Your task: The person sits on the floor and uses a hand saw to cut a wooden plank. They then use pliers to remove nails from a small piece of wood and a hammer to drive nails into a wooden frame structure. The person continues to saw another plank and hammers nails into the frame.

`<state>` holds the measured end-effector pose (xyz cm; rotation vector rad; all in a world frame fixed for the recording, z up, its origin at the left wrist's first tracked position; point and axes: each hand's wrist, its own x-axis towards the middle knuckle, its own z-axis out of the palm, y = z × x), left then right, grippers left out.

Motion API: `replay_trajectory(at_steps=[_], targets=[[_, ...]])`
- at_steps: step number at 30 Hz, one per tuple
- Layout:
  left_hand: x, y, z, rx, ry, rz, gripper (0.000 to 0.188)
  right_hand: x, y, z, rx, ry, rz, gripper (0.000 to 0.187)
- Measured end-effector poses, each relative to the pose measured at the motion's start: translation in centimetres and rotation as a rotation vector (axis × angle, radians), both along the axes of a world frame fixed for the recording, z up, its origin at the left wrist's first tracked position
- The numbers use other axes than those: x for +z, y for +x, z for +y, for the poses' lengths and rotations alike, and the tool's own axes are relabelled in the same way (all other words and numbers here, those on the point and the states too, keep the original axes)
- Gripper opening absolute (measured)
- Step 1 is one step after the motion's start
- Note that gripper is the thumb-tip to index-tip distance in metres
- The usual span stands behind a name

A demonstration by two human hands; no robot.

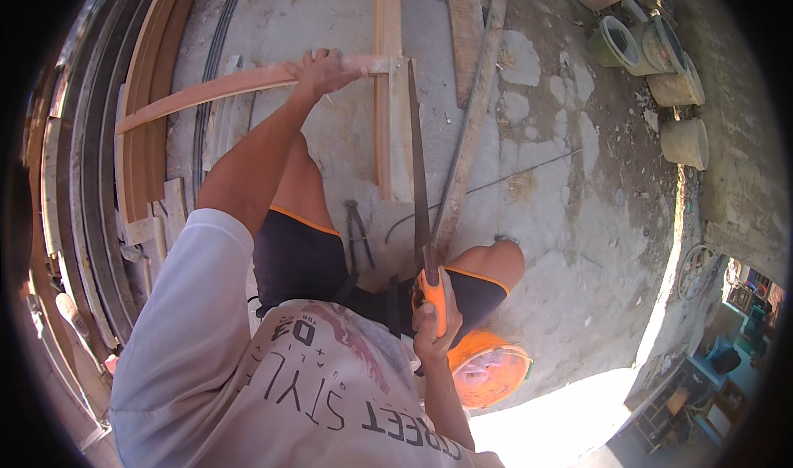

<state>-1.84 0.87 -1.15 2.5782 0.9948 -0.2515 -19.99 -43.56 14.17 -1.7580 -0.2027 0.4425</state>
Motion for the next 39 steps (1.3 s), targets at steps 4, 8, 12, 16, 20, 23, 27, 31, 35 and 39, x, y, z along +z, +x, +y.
replay_trajectory(at_steps=[4,8,12,16,20,23,27,31,35,39], targets=[[-1.4,1.3,1.1,-0.058,-0.039,-0.018,0.090,-4.8,11.5,9.6,0.001,0.112,0.027,0.049],[0.6,0.8,0.1,-0.009,-0.090,0.005,0.090,-2.6,11.4,10.1,0.005,0.074,0.158,0.048],[-1.9,0.3,1.8,-0.030,-0.054,0.016,0.090,-0.7,-0.3,-0.3,-0.019,0.030,0.123,0.062],[0.3,0.2,-0.2,-0.007,-0.024,0.026,0.091,-0.8,0.2,0.0,-0.032,0.038,0.061,0.064],[0.0,1.0,0.0,-0.030,-0.064,0.007,0.092,-4.3,11.5,9.8,-0.002,0.119,0.079,0.051],[-0.8,1.0,1.3,-0.040,-0.064,0.045,0.089,-3.0,12.8,10.9,0.051,0.087,0.151,0.045],[0.7,-0.1,0.3,-0.022,-0.055,0.049,0.091,-0.6,1.8,2.0,-0.039,0.061,0.136,0.057],[1.3,0.5,0.0,-0.042,-0.048,0.085,0.093,0.0,-1.2,-0.5,-0.026,0.042,0.007,0.062],[0.1,0.6,0.1,-0.016,-0.035,0.024,0.093,-3.8,9.3,8.5,-0.012,0.110,0.062,0.054],[-0.9,0.5,0.9,-0.029,-0.030,0.048,0.090,-2.8,14.9,13.2,-0.004,0.165,0.192,0.041]])
